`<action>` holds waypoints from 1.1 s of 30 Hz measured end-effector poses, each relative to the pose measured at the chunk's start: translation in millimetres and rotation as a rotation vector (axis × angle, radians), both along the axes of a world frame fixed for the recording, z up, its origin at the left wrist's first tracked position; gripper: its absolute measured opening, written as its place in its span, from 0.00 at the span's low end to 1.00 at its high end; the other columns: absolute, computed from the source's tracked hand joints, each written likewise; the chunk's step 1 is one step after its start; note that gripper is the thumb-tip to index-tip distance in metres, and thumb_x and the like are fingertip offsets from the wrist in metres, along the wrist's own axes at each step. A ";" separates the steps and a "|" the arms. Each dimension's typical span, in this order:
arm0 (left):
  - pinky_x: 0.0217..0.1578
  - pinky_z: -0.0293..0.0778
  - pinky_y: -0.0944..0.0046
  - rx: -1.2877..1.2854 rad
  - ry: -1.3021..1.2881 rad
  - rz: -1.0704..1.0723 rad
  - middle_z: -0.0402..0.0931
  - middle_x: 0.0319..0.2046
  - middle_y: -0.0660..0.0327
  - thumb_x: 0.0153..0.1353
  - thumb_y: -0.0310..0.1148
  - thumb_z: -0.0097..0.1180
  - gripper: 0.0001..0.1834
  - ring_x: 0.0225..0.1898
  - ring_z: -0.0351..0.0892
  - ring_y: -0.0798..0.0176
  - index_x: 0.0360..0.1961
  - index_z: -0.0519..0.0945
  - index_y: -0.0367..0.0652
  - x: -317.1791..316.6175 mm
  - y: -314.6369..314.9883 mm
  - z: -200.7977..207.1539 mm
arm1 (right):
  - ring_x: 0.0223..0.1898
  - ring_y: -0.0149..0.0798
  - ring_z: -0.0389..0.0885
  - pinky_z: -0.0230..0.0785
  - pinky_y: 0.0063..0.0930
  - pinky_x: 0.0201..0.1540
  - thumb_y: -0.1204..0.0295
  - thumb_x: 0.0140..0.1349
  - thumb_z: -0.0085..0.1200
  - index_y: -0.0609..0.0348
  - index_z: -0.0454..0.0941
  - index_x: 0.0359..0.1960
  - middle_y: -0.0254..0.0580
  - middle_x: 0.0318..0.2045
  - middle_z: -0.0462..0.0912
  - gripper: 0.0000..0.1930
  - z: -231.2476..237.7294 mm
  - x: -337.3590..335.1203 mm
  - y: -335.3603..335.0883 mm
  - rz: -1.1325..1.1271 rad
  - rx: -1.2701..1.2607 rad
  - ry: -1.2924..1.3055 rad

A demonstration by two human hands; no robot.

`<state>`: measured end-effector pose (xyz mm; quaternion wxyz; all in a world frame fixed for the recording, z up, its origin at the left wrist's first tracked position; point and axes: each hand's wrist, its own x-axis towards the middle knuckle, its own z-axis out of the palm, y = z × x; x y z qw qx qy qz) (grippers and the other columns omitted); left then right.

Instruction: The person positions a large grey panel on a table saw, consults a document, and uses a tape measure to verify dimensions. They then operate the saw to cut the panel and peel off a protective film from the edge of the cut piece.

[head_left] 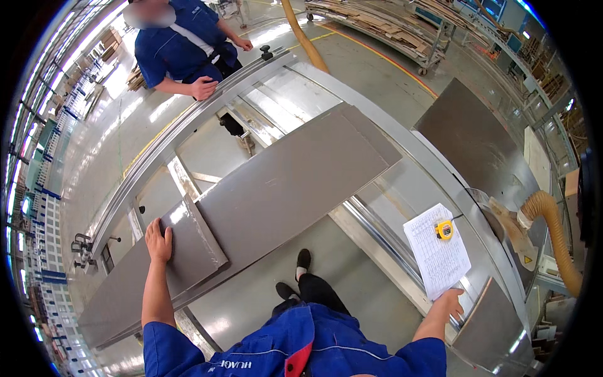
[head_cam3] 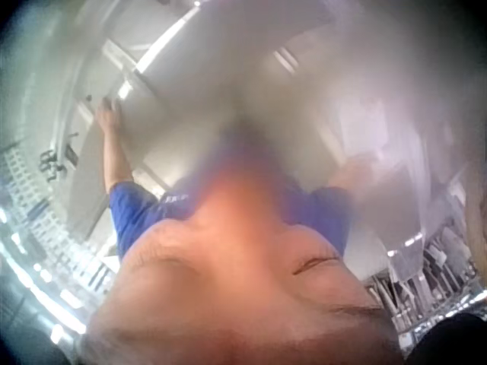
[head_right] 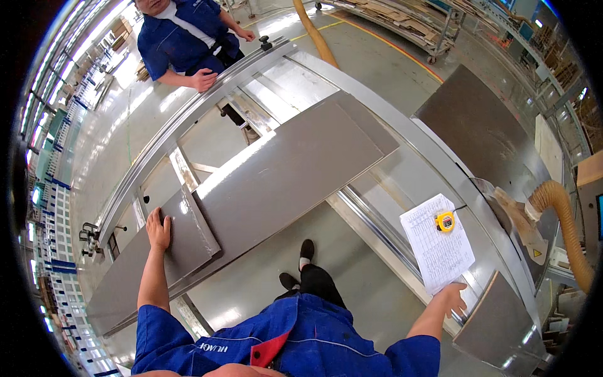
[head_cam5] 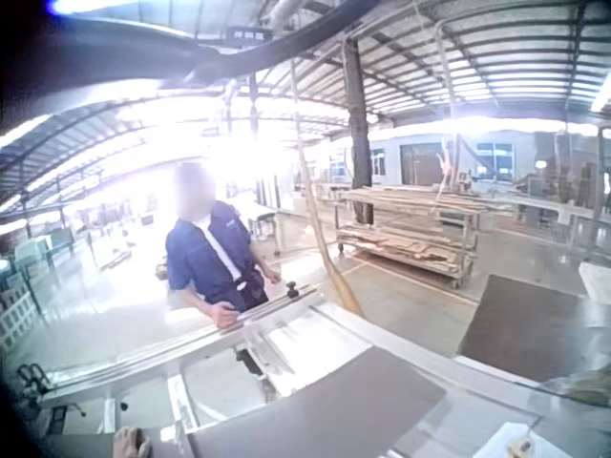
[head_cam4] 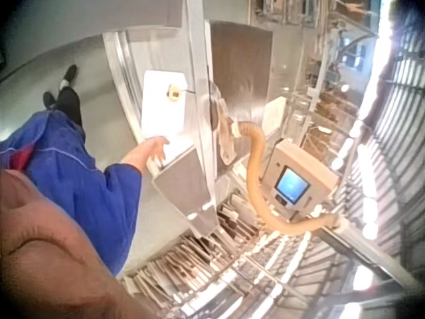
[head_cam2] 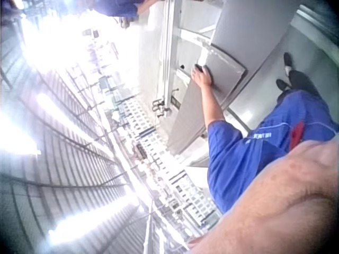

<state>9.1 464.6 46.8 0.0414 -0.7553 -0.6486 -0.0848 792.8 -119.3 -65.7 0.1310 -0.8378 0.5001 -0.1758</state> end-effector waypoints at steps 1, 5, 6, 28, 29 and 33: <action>0.74 0.54 0.46 0.014 -0.011 -0.020 0.68 0.68 0.48 0.72 0.49 0.52 0.32 0.73 0.62 0.44 0.71 0.67 0.43 0.1 1.4 -0.4 | 0.80 0.65 0.47 0.40 0.67 0.76 0.33 0.68 0.42 0.74 0.46 0.78 0.65 0.80 0.47 0.56 -1.8 1.6 -2.6 0.003 0.041 0.039; 0.74 0.54 0.47 0.029 0.004 -0.015 0.68 0.69 0.48 0.72 0.48 0.52 0.32 0.73 0.62 0.44 0.72 0.67 0.43 -1.3 0.1 -3.9 | 0.81 0.65 0.43 0.39 0.68 0.76 0.33 0.68 0.42 0.73 0.45 0.78 0.68 0.80 0.45 0.55 -8.1 8.8 -11.4 0.006 0.025 0.038; 0.74 0.54 0.47 0.029 0.009 -0.010 0.68 0.69 0.48 0.72 0.47 0.52 0.32 0.73 0.62 0.44 0.72 0.67 0.43 -1.6 -0.8 -4.8 | 0.81 0.65 0.43 0.39 0.69 0.76 0.34 0.68 0.42 0.73 0.45 0.78 0.69 0.80 0.45 0.55 -10.9 10.4 -12.3 0.006 0.037 0.055; 0.70 0.64 0.49 -0.033 -0.161 0.076 0.76 0.64 0.46 0.67 0.41 0.54 0.29 0.69 0.70 0.44 0.66 0.75 0.39 17.5 -33.5 6.0 | 0.81 0.69 0.40 0.35 0.87 0.70 0.29 0.64 0.40 0.73 0.41 0.80 0.70 0.81 0.40 0.60 -34.4 20.5 -42.9 0.094 0.081 0.117; 0.66 0.68 0.47 -0.007 -0.258 0.003 0.78 0.58 0.46 0.65 0.41 0.55 0.27 0.65 0.73 0.43 0.63 0.77 0.41 22.1 -37.0 13.5 | 0.80 0.68 0.42 0.37 0.85 0.69 0.31 0.65 0.41 0.73 0.42 0.79 0.69 0.79 0.42 0.58 -33.9 20.2 -38.2 0.132 -0.072 0.001; 0.63 0.69 0.44 -0.004 -0.263 0.084 0.77 0.56 0.46 0.62 0.47 0.58 0.25 0.62 0.72 0.41 0.55 0.78 0.41 26.7 -36.5 36.4 | 0.76 0.65 0.47 0.43 0.78 0.68 0.36 0.65 0.44 0.72 0.47 0.76 0.66 0.74 0.49 0.53 -28.0 -39.2 42.4 0.864 -0.166 -0.607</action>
